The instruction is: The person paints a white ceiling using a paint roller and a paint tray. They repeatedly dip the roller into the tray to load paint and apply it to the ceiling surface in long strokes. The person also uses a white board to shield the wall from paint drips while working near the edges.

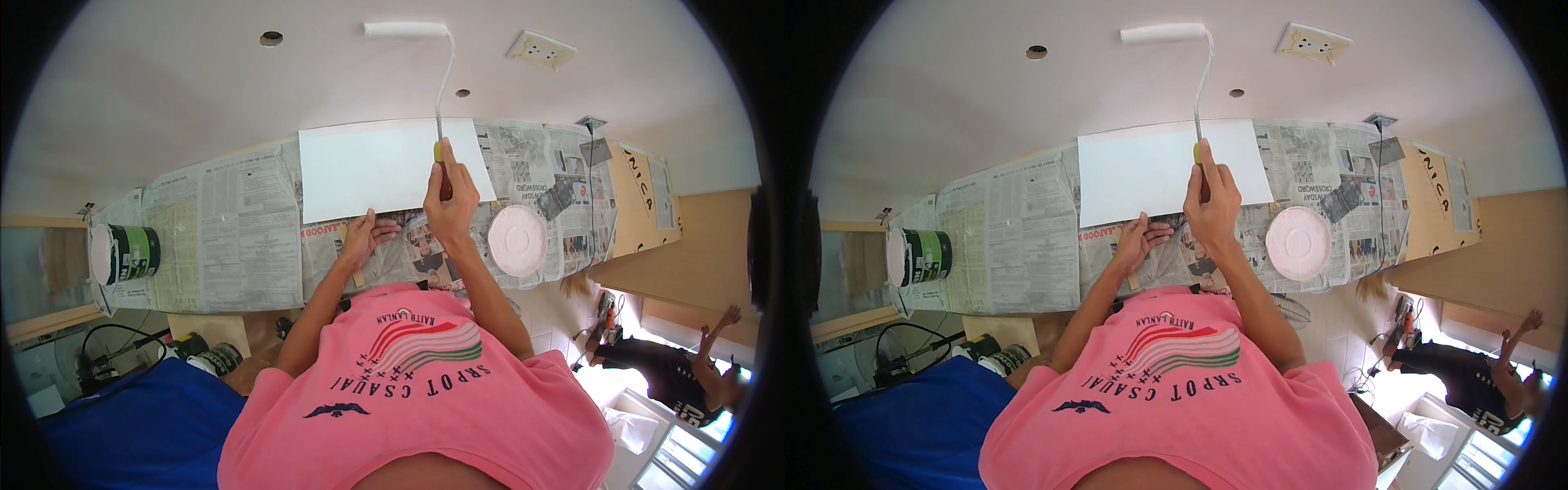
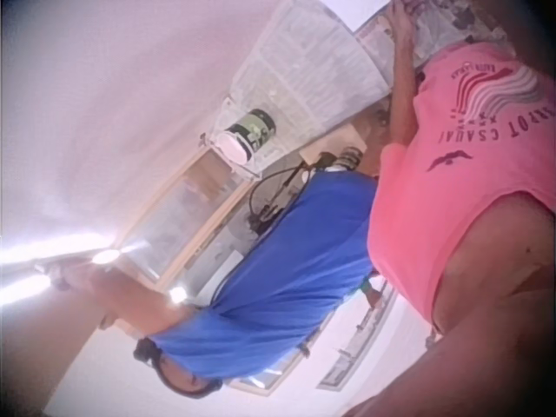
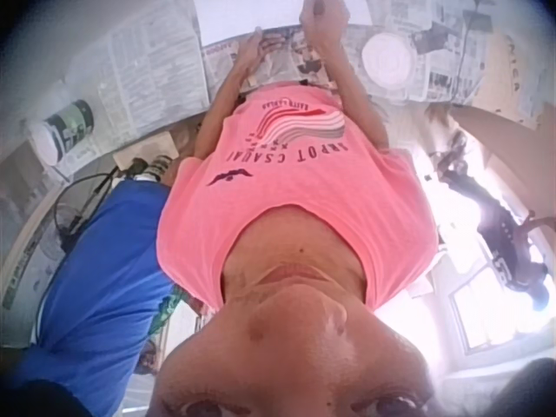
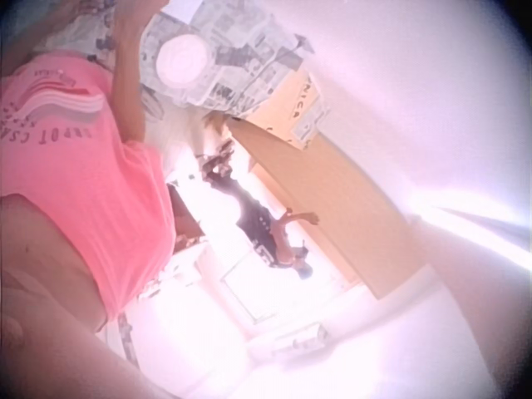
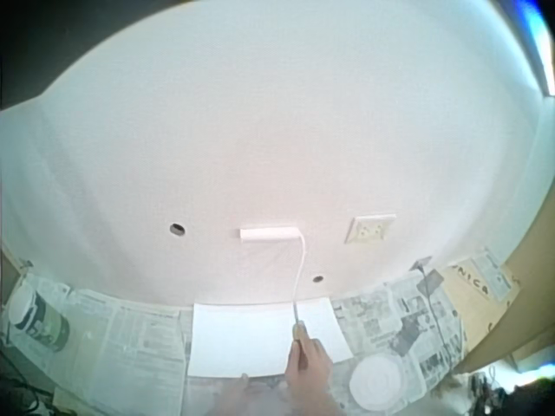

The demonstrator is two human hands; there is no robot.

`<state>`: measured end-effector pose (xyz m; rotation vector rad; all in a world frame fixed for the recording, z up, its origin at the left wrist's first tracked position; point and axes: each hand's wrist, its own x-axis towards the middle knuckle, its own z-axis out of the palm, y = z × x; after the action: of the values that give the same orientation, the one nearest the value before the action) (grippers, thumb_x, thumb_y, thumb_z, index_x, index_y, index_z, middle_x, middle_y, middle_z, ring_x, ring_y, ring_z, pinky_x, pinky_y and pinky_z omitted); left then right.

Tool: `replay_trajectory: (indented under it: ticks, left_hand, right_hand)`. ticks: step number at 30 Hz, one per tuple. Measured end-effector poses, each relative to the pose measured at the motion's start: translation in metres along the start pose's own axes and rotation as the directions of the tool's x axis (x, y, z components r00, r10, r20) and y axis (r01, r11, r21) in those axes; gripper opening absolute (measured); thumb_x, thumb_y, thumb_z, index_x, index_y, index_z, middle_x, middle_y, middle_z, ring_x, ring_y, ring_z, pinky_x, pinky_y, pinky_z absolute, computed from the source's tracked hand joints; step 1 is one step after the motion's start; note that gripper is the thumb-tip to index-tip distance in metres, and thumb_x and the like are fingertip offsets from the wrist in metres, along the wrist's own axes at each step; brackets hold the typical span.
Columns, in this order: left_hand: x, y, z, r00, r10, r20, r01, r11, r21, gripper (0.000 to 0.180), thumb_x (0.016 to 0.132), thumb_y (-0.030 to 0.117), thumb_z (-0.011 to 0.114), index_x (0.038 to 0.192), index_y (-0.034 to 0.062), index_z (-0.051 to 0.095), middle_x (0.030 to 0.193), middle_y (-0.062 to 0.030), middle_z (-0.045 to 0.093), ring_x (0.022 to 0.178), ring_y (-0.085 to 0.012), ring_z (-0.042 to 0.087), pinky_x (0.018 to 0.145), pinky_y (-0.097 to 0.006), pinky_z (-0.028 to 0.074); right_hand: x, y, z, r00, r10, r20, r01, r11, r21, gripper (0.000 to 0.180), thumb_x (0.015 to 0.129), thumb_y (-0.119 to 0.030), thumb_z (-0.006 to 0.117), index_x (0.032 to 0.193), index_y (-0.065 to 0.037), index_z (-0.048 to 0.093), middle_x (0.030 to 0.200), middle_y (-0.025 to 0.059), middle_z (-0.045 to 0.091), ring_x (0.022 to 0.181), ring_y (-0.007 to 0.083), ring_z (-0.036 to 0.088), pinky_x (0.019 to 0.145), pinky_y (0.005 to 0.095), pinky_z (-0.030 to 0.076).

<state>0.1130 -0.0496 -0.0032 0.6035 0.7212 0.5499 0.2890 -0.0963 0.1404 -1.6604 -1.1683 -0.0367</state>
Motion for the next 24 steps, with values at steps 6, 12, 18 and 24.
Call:
replay_trajectory:
  ticks: [6,12,18,24]
  left_hand:
    - [0.000,0.000,-0.001,1.000,-0.011,-0.007,0.011,1.000,0.005,0.050,0.106,0.038,0.041,0.108,-0.0101,0.056,0.105,-0.0236,0.067,0.100,-0.0315,0.069,0.085,-0.038,0.059]
    - [0.003,-0.002,-0.002,1.000,-0.031,0.006,0.031,1.000,0.003,0.049,0.105,0.040,0.042,0.109,-0.0068,0.055,0.107,-0.0221,0.067,0.102,-0.0307,0.069,0.085,-0.038,0.058]
    - [0.001,0.000,0.002,1.000,0.007,-0.016,-0.007,1.000,0.017,0.050,0.106,0.039,0.040,0.110,-0.0081,0.057,0.105,-0.0205,0.067,0.099,-0.0291,0.069,0.083,-0.038,0.059]
    - [-0.002,0.001,0.004,1.000,0.010,-0.029,-0.010,1.000,0.007,0.049,0.106,0.039,0.041,0.110,-0.0065,0.057,0.105,-0.0185,0.068,0.097,-0.0270,0.069,0.081,-0.036,0.058]
  right_hand:
    - [-0.029,0.022,0.003,0.989,0.101,0.107,-0.095,0.994,-0.058,0.045,0.093,-0.002,0.060,0.138,-0.005,0.057,0.068,0.0083,0.052,0.054,0.0155,0.047,0.051,0.0318,0.040]
    - [-0.055,0.050,0.011,0.938,0.256,0.234,-0.230,0.964,-0.133,0.040,0.094,-0.007,0.058,0.134,0.000,0.058,0.065,0.0143,0.055,0.055,0.0250,0.054,0.055,0.0396,0.045]
    - [-0.037,0.044,0.011,0.867,0.398,0.301,-0.372,0.917,-0.141,0.039,0.092,-0.005,0.057,0.130,0.005,0.059,0.070,0.0176,0.063,0.059,0.0216,0.058,0.059,0.0367,0.047]
    - [-0.021,0.018,-0.008,0.889,0.389,0.242,-0.397,0.917,-0.015,0.038,0.093,-0.007,0.057,0.129,0.002,0.061,0.069,0.0147,0.061,0.059,0.0144,0.054,0.059,0.0318,0.046]
